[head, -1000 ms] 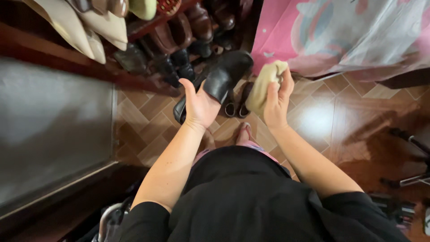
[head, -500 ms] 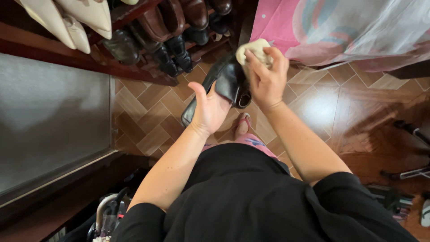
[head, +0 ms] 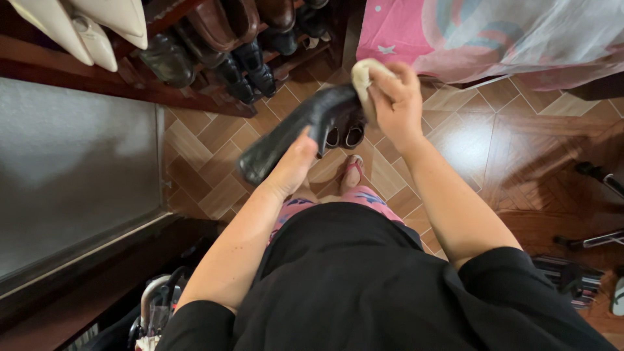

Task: The person wipes the exterior of various shoes on a wooden rack using a cloth. They handle beige high heels, black loafers, and other footwear one at a time, rubbing the surfaces with the cloth before placing them back on the shelf.

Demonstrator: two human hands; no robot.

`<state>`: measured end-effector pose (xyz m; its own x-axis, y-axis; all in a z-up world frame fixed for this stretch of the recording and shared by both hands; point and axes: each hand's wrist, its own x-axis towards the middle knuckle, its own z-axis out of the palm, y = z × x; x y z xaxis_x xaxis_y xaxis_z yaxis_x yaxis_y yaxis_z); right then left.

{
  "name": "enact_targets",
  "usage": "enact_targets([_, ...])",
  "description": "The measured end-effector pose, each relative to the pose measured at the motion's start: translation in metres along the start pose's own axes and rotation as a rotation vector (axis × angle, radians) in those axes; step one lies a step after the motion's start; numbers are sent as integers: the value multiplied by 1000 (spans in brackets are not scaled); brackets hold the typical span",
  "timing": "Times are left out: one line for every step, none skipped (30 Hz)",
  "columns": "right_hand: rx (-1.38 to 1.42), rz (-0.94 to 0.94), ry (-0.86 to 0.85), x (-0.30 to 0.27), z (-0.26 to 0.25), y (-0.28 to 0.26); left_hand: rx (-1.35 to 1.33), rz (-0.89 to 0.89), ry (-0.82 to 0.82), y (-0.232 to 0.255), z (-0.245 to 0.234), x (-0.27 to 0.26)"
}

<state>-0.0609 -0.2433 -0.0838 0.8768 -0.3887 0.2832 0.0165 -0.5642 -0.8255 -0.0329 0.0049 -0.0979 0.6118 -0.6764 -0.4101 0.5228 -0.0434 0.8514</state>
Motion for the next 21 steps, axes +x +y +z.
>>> enact_targets([13, -37, -23, -3, 2, -4, 198, -66, 36, -6, -4, 1])
enact_targets([27, -76, -43, -9, 5, -12, 378, -6, 19, -10, -5, 1])
enact_targets([40, -114, -63, -15, 8, -24, 557, 55, 2, -11, -5, -1])
enact_targets([9, -198, -113, -22, 10, -37, 737, 118, -15, -11, -4, -1])
enact_targets([-22, -282, -163, -28, 10, -51, 680, 117, -15, -9, -3, -2])
enact_targets([-25, -462, -259, -32, 13, -65, 623, 118, -18, -7, -3, -3])
enact_targets([-26, -643, -353, -33, 13, -75, 567, 118, -21, -4, -2, -3])
enact_targets([15, -688, -387, -31, 8, -78, 512, 118, -30, 0, -2, -3])
enact_targets([57, -732, -421, -31, 3, -77, 457, 117, -38, 6, 0, -4])
enact_targets([99, -774, -458, -34, 0, -73, 523, 150, -54, 10, 4, -5])
enact_targets([-22, -721, -390, -30, -4, -63, 588, 184, -68, 16, 9, -8])
enact_targets([-142, -675, -322, -17, -11, -48, 777, 261, -83, 25, 13, -10])
enact_targets([-260, -627, -252, -12, -17, -36, 963, 339, -98, 33, 19, -12])
enact_targets([-241, -536, -235, -13, -22, -29, 1031, 316, -97, 39, 25, -15])
enact_targets([-221, -446, -218, -13, -27, -26, 1099, 292, -96, 43, 31, -18])
enact_targets([-202, -354, -198, -12, -30, -27, 1169, 269, -97, 44, 35, -17])
enact_targets([-188, -435, -226, -12, -28, -33, 1209, 259, -109, 43, 37, -12])
enact_targets([-173, -511, -260, -17, -23, -45, 1184, 250, -113, 37, 39, -8])
enact_targets([-158, -587, -293, -22, -17, -60, 1110, 242, -108, 28, 37, -4])
enact_targets([-29, -672, -342, -26, -10, -77, 938, 247, -87, 19, 33, -1])
enact_targets([101, -756, -390, -32, -4, -95, 811, 229, -73, 8, 29, -1])
